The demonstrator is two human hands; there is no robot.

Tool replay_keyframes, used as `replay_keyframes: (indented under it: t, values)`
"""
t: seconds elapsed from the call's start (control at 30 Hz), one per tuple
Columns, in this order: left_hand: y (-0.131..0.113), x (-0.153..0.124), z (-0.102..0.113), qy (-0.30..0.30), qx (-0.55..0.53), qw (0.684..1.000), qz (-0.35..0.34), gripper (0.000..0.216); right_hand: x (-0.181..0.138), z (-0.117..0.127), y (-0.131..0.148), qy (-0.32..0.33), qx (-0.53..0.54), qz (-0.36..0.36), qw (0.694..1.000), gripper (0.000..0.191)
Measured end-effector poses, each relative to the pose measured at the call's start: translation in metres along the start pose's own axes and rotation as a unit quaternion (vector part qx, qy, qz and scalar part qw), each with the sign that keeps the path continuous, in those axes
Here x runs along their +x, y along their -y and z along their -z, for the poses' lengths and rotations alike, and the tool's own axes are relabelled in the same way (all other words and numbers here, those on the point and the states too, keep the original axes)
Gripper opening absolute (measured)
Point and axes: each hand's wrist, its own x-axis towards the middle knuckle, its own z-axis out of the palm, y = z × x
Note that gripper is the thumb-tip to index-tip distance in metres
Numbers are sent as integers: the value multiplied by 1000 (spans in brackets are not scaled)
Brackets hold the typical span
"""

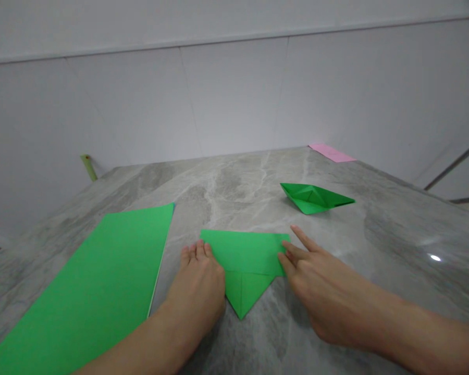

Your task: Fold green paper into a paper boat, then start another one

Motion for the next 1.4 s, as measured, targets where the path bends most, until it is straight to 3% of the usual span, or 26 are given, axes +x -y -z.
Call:
replay_keyframes:
  t: [0.13,0.2,0.3,0.37,0.43,0.5,0.57,0.67,0.77,0.87,1.1,1.4]
  values:
    - [4,0,-5,-38,-2,999,30,48,6,-1,-11,21,6,-48,999,13]
    - [9,2,-2,-34,-26,999,34,45,10,-5,-25,23,21,-118,993,17]
    - [17,7,3,-36,-84,994,54,38,15,-14,-50,-22,21,-222,974,26]
    - [20,10,5,-65,-100,990,73,32,16,-19,-62,-70,31,-248,966,30]
    - [21,14,4,-96,-111,985,86,28,17,-19,-65,-119,68,-209,968,29]
    - [20,16,2,-117,-133,980,86,27,18,-14,-59,-136,128,-114,976,27]
    - [18,19,0,-127,-169,975,71,28,17,-8,-47,-105,189,-6,976,25]
    - [18,24,-6,-125,-230,965,17,29,17,-4,-29,-50,229,132,963,38]
    - [19,30,-15,-146,-295,938,-105,31,18,-8,-20,-37,245,148,957,38]
    - [20,33,-22,-186,-355,896,-189,31,21,-13,-20,-68,237,159,956,37]
    - [19,34,-21,-226,-403,858,-223,21,22,-8,-13,-101,176,174,964,23]
    - [22,31,-14,-203,-396,860,-249,21,19,-1,-6,-150,151,188,959,24]
